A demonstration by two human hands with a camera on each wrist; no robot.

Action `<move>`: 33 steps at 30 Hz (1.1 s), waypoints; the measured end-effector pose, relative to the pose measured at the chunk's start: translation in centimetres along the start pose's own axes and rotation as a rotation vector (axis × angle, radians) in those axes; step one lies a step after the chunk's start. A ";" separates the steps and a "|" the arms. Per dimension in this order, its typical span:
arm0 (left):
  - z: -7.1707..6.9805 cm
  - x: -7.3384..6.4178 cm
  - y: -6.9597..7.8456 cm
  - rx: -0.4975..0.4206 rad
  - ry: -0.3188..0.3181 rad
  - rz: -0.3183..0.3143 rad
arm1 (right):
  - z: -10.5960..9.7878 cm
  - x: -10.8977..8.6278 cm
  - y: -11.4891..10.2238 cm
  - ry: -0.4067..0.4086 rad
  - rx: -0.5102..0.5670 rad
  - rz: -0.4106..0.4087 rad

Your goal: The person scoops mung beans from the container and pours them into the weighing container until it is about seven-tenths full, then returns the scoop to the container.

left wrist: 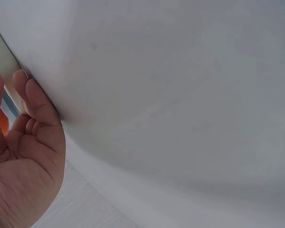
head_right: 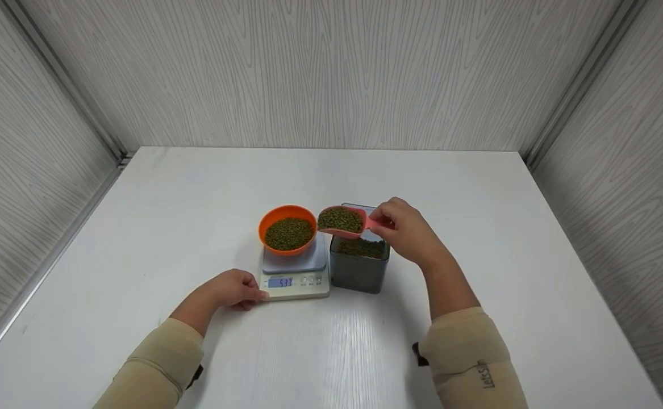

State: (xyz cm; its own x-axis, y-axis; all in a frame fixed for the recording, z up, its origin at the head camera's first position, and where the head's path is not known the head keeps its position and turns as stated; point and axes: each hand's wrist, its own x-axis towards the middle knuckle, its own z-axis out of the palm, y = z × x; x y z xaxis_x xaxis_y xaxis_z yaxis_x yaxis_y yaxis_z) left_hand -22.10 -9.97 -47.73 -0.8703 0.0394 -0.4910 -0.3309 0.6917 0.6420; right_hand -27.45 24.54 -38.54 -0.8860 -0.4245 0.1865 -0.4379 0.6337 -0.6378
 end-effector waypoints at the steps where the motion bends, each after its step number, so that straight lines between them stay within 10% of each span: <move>1: 0.0 0.0 0.0 0.001 -0.002 -0.001 | 0.1 0.2 -0.2 -0.006 -0.005 0.003; 33: 0.2 0.4 -0.4 -0.015 0.006 0.012 | 1.5 3.4 -3.6 -0.064 -0.201 0.034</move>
State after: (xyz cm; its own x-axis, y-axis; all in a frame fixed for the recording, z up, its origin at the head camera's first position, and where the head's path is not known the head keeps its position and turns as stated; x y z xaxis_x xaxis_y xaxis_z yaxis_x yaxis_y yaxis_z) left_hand -22.28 -10.04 -48.34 -0.8763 0.0439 -0.4797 -0.3256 0.6800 0.6570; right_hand -28.65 19.84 -36.79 -0.8920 -0.4371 0.1153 -0.4353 0.7618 -0.4798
